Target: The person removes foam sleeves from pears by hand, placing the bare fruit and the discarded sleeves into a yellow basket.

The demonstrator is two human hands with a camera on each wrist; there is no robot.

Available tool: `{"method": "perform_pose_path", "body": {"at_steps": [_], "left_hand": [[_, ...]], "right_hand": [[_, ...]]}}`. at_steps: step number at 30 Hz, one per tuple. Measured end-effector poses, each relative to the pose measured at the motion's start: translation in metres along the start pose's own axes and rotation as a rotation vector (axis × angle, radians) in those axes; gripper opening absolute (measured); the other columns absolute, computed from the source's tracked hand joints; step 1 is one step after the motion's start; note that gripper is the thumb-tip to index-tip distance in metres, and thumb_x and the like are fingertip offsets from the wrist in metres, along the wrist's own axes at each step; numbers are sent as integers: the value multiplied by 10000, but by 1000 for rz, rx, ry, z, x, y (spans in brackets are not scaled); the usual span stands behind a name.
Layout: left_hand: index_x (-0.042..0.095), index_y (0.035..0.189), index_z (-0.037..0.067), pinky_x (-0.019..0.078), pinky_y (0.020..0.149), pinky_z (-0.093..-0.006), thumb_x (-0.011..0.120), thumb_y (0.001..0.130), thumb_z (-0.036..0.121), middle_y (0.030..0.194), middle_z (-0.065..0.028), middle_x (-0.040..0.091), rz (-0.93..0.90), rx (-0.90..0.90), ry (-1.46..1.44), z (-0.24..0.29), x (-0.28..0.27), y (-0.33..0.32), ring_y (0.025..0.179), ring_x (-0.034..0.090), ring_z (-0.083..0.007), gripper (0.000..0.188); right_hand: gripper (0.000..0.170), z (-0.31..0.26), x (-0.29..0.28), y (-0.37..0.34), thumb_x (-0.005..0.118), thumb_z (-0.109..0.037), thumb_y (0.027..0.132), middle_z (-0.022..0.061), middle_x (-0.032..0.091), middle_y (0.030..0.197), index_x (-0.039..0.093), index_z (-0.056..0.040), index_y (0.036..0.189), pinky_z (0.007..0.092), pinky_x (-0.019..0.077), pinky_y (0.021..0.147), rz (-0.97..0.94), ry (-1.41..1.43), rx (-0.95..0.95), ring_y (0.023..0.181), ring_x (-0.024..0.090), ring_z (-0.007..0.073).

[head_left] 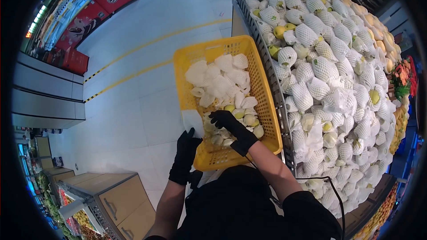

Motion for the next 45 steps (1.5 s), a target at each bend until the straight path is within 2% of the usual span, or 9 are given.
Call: {"method": "perform_pose_path", "body": {"at_steps": [3, 8, 20, 22, 23, 25, 28, 34, 45], "left_hand": [[571, 1085, -10, 503, 707, -274, 627, 886, 157, 873, -63, 638, -6, -218, -389, 5, 10, 9, 753, 619, -142, 266], [587, 1092, 12, 503, 712, -271, 633, 884, 153, 915, -49, 631, -30, -224, -416, 16, 27, 16, 809, 613, -135, 255], [503, 1234, -5, 519, 784, -283, 572, 916, 125, 948, -25, 579, -82, -189, -625, -6, 17, 10, 820, 587, -116, 350], [501, 1232, -10, 521, 793, -283, 566, 918, 113, 966, -32, 576, -96, -162, -643, -5, 15, 7, 824, 591, -122, 344], [501, 1232, -12, 521, 800, -284, 568, 919, 113, 970, -35, 575, -105, -155, -605, -4, 14, 6, 832, 592, -125, 344], [501, 1232, -14, 522, 813, -287, 570, 921, 113, 978, -42, 574, -120, -139, -528, 2, 14, 4, 849, 596, -132, 343], [505, 1225, -16, 524, 816, -277, 572, 917, 99, 986, -46, 573, -162, -149, -596, 3, 13, 2, 876, 595, -129, 336], [507, 1224, -15, 525, 811, -274, 581, 915, 107, 991, -46, 576, -153, -199, -671, 7, 9, -1, 884, 594, -130, 341], [518, 1206, -29, 530, 806, -277, 596, 890, 46, 1021, -65, 583, -245, 16, -436, 10, -7, 6, 882, 598, -136, 334]], "right_hand": [[297, -35, 21, -33, 645, -247, 859, 27, 639, 823, 640, -25, 1057, 219, 462, 598, 26, 35, 12, 693, 576, 105], [327, -42, 35, -51, 708, -225, 817, 26, 621, 807, 634, 3, 1038, 228, 466, 588, 51, -239, -28, 675, 567, 108], [284, -42, -21, 1, 721, -233, 812, 73, 625, 703, 620, -4, 947, 289, 503, 472, 476, 30, 16, 517, 580, 173], [330, -57, -22, 21, 715, -242, 818, 98, 638, 808, 605, -3, 1017, 299, 528, 559, 470, 100, -55, 607, 608, 195], [300, -67, -19, 25, 673, -179, 849, 130, 628, 928, 586, 14, 1060, 315, 531, 675, 353, -53, -342, 771, 619, 218], [362, -83, -13, 25, 555, -22, 905, 175, 552, 1195, 461, 36, 1250, 368, 498, 929, 23, 388, -444, 1091, 574, 282], [389, -84, -22, 35, 530, -103, 932, 169, 547, 1199, 423, 29, 1282, 382, 501, 937, 79, 260, -513, 1061, 593, 309], [388, -57, -37, 9, 537, -160, 930, 157, 572, 1167, 453, 8, 1269, 362, 521, 883, 110, 265, -274, 992, 620, 277], [290, -28, -47, -38, 558, -212, 913, 134, 653, 945, 596, 13, 1091, 332, 556, 742, 247, 171, -90, 808, 657, 239]]}}
Point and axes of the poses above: each hand's wrist, its own y-axis towards the middle knuckle, its own x-axis out of the palm, z = x × y, the point moved 3 cm from there along y, towards the middle knuckle
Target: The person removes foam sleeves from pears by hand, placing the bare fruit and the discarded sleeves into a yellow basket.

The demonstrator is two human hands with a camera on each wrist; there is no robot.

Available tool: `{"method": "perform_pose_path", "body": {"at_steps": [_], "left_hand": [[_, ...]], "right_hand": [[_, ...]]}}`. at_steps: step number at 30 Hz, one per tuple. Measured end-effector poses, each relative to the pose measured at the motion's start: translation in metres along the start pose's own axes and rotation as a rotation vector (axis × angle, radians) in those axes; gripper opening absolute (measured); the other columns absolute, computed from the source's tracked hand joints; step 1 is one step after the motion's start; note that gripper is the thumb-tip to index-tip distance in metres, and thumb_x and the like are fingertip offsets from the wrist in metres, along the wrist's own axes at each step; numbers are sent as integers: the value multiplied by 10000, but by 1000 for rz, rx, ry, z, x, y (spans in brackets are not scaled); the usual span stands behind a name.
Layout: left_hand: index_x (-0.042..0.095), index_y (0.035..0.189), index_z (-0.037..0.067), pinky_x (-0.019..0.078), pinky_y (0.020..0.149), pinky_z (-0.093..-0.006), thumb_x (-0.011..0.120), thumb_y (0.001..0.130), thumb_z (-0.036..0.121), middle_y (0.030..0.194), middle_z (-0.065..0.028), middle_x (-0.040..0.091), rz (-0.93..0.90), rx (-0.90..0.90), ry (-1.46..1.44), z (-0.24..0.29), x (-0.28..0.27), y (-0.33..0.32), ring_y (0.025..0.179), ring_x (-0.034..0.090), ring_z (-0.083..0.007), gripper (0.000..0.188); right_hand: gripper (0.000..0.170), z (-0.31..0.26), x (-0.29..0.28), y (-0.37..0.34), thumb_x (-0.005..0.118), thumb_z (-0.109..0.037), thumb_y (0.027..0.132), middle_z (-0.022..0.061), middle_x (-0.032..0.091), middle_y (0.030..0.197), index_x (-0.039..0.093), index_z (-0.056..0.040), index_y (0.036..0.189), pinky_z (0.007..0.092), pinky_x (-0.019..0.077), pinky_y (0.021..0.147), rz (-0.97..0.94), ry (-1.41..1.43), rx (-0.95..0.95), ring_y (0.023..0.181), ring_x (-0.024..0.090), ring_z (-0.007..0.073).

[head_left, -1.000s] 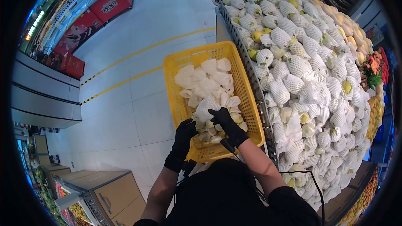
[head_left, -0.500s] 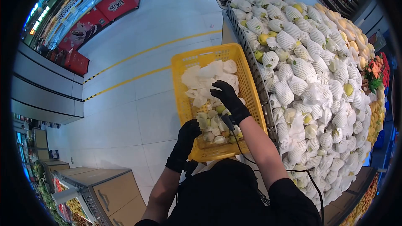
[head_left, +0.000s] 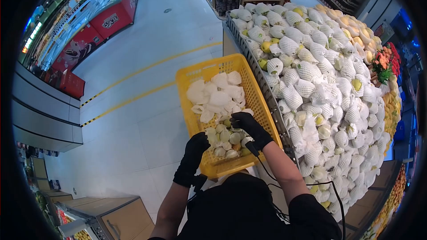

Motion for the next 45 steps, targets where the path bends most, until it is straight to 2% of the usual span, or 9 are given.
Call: {"method": "perform_pose_path", "body": {"at_steps": [7, 20, 27, 28, 31, 37, 40, 43, 45], "left_hand": [[517, 1206, -24, 535, 802, -295, 584, 899, 49, 1033, -73, 594, -35, -104, -262, 0, -17, 6, 861, 608, -145, 323], [511, 1220, -32, 523, 867, -285, 582, 866, -48, 1093, -91, 588, -331, 70, 154, -25, -15, 36, 971, 591, -148, 362], [490, 1251, -29, 504, 907, -299, 538, 909, -14, 1123, -96, 570, -533, -64, 50, -37, 35, 49, 1006, 575, -160, 346], [485, 1256, -33, 503, 908, -299, 534, 913, -15, 1135, -97, 563, -552, -186, -121, -36, 45, 49, 1015, 572, -162, 348], [483, 1258, -37, 502, 910, -295, 538, 916, -3, 1139, -97, 560, -628, -112, 61, -28, 82, 38, 1027, 566, -164, 348], [506, 1224, -32, 497, 909, -286, 546, 927, 51, 1130, -91, 560, -714, -264, 73, -40, 147, 26, 1017, 567, -163, 311], [549, 1138, -4, 502, 866, -286, 556, 924, 94, 1080, -78, 576, -656, -500, -114, -53, 178, 12, 955, 580, -159, 236], [568, 1056, 34, 500, 819, -282, 556, 920, 123, 1015, -57, 586, -791, -454, -92, -93, 195, 15, 888, 579, -151, 164], [569, 1024, 53, 496, 807, -289, 553, 911, 108, 953, -40, 578, -820, -214, 194, -93, 210, -7, 864, 575, -146, 127]], "right_hand": [[255, 12, -2, -42, 610, -216, 886, 116, 660, 897, 622, 6, 1010, 310, 554, 703, 138, -75, -47, 761, 653, 203], [295, 40, 1, -202, 603, -269, 904, 66, 649, 880, 617, -5, 1036, 272, 527, 699, 517, -75, -253, 748, 627, 141], [320, 67, -8, -314, 614, -287, 898, 76, 652, 882, 635, -9, 1054, 272, 524, 709, 808, -37, -293, 772, 632, 147], [316, 71, -8, -329, 616, -287, 897, 76, 652, 882, 635, -10, 1049, 273, 525, 708, 846, -26, -298, 770, 632, 147], [306, 92, -14, -370, 629, -281, 887, 75, 646, 871, 631, -11, 1030, 272, 522, 690, 951, 18, -310, 755, 623, 139], [296, 127, -32, -433, 629, -280, 890, 77, 650, 867, 630, -8, 1005, 280, 532, 696, 1069, 122, -392, 765, 631, 146], [287, 146, -45, -452, 624, -264, 893, 86, 653, 874, 624, -2, 1008, 283, 536, 697, 1092, 191, -453, 769, 636, 151], [275, 166, -67, -467, 616, -245, 896, 95, 657, 881, 619, 8, 1003, 288, 539, 695, 1078, 245, -485, 770, 640, 156], [266, 176, -72, -480, 610, -235, 898, 97, 659, 880, 617, 14, 994, 290, 540, 691, 1065, 281, -510, 763, 642, 159]]}}
Point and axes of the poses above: each hand's wrist, its own y-axis towards the middle knuckle, its own x-axis out of the palm, z = x × y, the point moved 3 cm from there along y, towards the middle knuckle
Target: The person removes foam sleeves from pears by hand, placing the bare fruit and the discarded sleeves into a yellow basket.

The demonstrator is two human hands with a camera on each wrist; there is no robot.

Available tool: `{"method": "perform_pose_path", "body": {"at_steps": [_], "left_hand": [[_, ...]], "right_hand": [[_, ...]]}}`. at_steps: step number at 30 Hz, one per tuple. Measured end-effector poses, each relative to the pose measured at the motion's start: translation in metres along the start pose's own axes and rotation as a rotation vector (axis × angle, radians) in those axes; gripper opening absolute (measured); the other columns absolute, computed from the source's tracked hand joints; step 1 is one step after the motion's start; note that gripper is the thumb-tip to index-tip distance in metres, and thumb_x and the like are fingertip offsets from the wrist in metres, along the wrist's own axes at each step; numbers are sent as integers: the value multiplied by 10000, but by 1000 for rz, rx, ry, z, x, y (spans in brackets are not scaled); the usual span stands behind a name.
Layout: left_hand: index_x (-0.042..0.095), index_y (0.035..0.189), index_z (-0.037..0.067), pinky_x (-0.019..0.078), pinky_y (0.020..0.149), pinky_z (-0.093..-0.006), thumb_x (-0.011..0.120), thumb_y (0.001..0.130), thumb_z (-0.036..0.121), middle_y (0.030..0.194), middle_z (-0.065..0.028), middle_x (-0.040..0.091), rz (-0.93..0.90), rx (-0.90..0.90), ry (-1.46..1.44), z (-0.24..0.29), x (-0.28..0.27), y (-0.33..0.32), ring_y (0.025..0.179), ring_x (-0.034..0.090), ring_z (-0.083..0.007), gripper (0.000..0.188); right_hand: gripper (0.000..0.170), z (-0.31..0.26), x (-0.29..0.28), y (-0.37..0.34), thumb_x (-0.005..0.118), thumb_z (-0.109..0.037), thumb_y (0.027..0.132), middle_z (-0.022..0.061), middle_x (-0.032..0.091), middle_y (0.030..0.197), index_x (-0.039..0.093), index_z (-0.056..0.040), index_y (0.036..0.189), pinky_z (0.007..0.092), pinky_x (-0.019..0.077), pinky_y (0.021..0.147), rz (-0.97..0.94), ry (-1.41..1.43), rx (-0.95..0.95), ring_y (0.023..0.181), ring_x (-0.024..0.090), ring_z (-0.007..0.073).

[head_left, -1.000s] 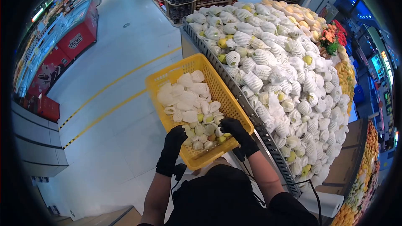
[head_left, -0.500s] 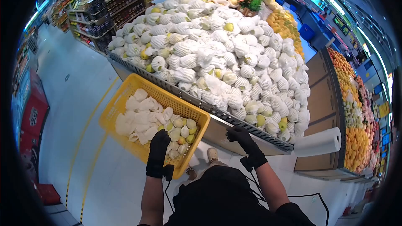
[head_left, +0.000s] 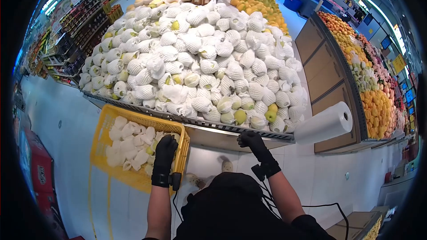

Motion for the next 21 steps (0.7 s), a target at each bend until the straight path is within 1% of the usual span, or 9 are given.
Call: {"method": "perform_pose_path", "body": {"at_steps": [2, 5, 8, 11, 14, 15, 16, 19, 21], "left_hand": [[565, 1021, 54, 494, 813, -287, 553, 906, 95, 936, -34, 569, -19, -85, -219, -6, 21, 1, 861, 573, -142, 123], [558, 1019, 53, 490, 826, -286, 560, 893, 73, 916, -36, 560, -109, -187, -448, -18, 46, 8, 854, 570, -139, 128], [551, 1019, 45, 486, 814, -278, 551, 888, 46, 912, -38, 557, -29, -196, -435, -10, 84, -2, 847, 563, -136, 132], [546, 1016, 31, 485, 811, -280, 553, 876, 28, 915, -44, 560, -313, -151, -559, -36, 89, 14, 860, 559, -143, 141], [542, 1044, 16, 484, 822, -279, 556, 866, 22, 929, -52, 567, 39, -178, -369, -29, 117, 4, 873, 563, -150, 179], [538, 1088, 5, 487, 845, -287, 570, 858, 30, 952, -65, 578, -25, -167, -395, -26, 125, 2, 890, 574, -161, 233], [536, 1099, 4, 487, 844, -290, 577, 857, 38, 958, -66, 580, 1, -175, -372, -23, 131, -1, 892, 576, -162, 248], [542, 1109, 0, 488, 841, -295, 599, 850, 51, 968, -68, 586, 47, -199, -309, -26, 145, -4, 898, 580, -167, 270], [558, 1084, -7, 486, 842, -296, 615, 841, 44, 963, -70, 589, 52, -210, -272, -37, 135, 2, 901, 581, -175, 255]], "right_hand": [[239, -1, -18, -1, 599, -209, 899, 98, 660, 875, 613, 17, 975, 290, 541, 687, 15, 27, -18, 762, 642, 160], [225, -5, -48, 1, 589, -194, 900, 103, 660, 875, 608, 18, 973, 293, 543, 692, 20, 59, -37, 769, 644, 164], [219, -9, -71, 6, 584, -184, 895, 105, 660, 861, 605, 21, 971, 289, 541, 684, 32, 89, -65, 757, 640, 163], [221, -11, -87, 12, 593, -185, 882, 98, 657, 834, 612, 20, 962, 273, 533, 642, 43, 162, -91, 704, 629, 145], [205, -11, -103, 31, 561, -167, 901, 109, 655, 835, 602, 19, 977, 281, 538, 627, 15, 235, -100, 682, 634, 160], [192, -12, -105, 32, 541, -151, 912, 114, 654, 834, 593, 18, 987, 289, 543, 631, 17, 247, -90, 681, 638, 173], [180, -13, -107, 34, 520, -134, 924, 119, 653, 833, 584, 17, 997, 298, 548, 636, 21, 260, -82, 680, 642, 186], [212, -24, -114, 30, 536, -169, 902, 82, 624, 774, 578, -1, 1022, 251, 482, 503, 128, 202, -131, 555, 570, 116], [177, -21, -123, 21, 558, -179, 891, 65, 611, 750, 575, -31, 986, 241, 449, 496, 231, 204, -128, 559, 545, 105]]}}
Point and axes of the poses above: each hand's wrist, its own y-axis towards the middle knuckle, its own x-axis out of the palm, z = x × y, the point moved 3 cm from there along y, towards the middle knuckle
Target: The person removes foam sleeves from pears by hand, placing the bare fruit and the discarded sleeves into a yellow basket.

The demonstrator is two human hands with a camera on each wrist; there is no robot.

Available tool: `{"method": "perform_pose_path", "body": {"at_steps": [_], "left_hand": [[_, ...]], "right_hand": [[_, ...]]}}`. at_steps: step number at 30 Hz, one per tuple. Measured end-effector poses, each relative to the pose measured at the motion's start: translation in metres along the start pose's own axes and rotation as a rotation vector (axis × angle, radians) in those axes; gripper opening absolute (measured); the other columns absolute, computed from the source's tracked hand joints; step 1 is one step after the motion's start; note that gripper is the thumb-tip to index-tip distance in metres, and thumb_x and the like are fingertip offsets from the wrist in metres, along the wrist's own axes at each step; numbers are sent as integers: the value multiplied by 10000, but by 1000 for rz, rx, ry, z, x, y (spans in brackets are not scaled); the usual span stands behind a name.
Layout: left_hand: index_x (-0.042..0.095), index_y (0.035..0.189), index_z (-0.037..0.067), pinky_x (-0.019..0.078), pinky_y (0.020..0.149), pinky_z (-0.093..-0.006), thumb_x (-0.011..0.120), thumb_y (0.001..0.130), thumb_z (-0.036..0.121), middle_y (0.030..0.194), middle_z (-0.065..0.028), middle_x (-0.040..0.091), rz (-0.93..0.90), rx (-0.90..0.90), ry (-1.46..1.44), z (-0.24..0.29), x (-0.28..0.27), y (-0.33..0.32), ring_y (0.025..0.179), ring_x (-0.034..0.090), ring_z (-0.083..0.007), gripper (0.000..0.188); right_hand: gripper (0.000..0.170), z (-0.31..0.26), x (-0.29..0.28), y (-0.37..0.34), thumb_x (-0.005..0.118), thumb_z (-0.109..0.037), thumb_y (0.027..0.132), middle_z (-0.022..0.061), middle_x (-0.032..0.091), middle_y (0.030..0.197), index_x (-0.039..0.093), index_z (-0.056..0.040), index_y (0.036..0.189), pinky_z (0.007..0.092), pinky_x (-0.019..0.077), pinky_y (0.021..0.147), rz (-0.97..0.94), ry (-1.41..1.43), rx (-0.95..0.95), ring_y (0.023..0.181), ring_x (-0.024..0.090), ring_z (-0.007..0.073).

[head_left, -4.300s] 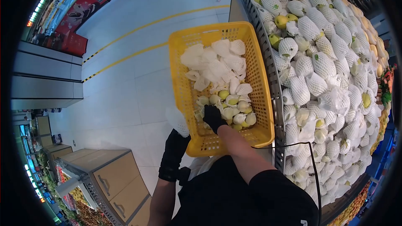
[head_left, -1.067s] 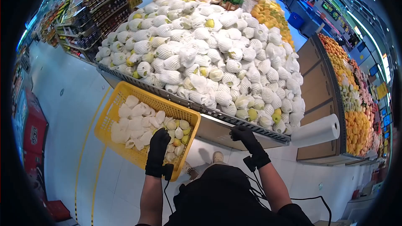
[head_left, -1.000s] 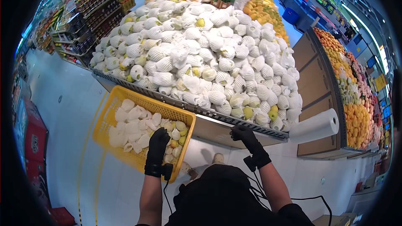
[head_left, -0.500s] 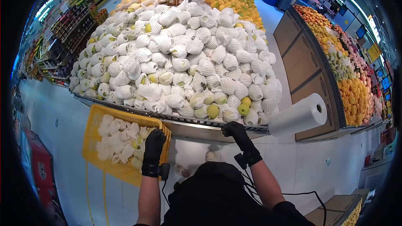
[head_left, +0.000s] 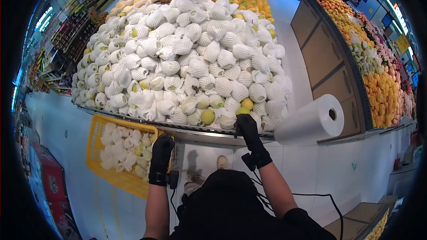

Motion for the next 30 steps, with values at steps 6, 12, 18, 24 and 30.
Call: {"method": "perform_pose_path", "body": {"at_steps": [6, 12, 18, 24, 30], "left_hand": [[559, 922, 41, 466, 721, -239, 553, 899, 56, 829, -2, 509, -51, 208, 315, 4, 18, -11, 768, 506, -100, 28], [561, 901, 81, 458, 720, -241, 555, 914, 120, 830, 20, 498, -29, -12, 31, -11, 36, -24, 761, 491, -92, 41], [595, 1037, 73, 463, 848, -293, 569, 920, 191, 972, -17, 567, -50, -76, -14, -33, 17, -4, 922, 546, -144, 168], [589, 1099, 54, 441, 921, -325, 581, 921, 259, 1056, -53, 584, -53, -116, 38, -35, 38, 2, 985, 556, -184, 272], [557, 867, 71, 442, 806, -303, 588, 925, 347, 951, -51, 575, -62, -176, -10, -33, 72, -4, 849, 525, -158, 284]], "right_hand": [[153, -4, -38, 10, 596, -208, 866, 26, 570, 707, 570, -67, 920, 231, 408, 498, 152, -75, -161, 569, 510, 82], [163, -12, -61, 3, 631, -183, 841, 41, 572, 720, 564, -36, 865, 280, 455, 585, 249, -163, -276, 615, 542, 115], [177, 6, -74, 8, 650, -191, 825, 43, 572, 670, 567, -38, 852, 289, 456, 567, 273, -339, -243, 581, 540, 116], [217, 0, -72, -1, 653, -190, 810, 68, 610, 669, 610, -26, 946, 310, 476, 609, 214, -271, -89, 606, 591, 153], [344, -11, -50, 9, 683, -81, 743, 160, 599, 1046, 593, -48, 1073, 378, 475, 805, 198, -718, -672, 942, 589, 295]]}}
Point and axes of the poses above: each hand's wrist, its own y-axis towards the middle knuckle, its own x-axis out of the palm, z = x × y, the point moved 3 cm from there along y, towards the middle knuckle
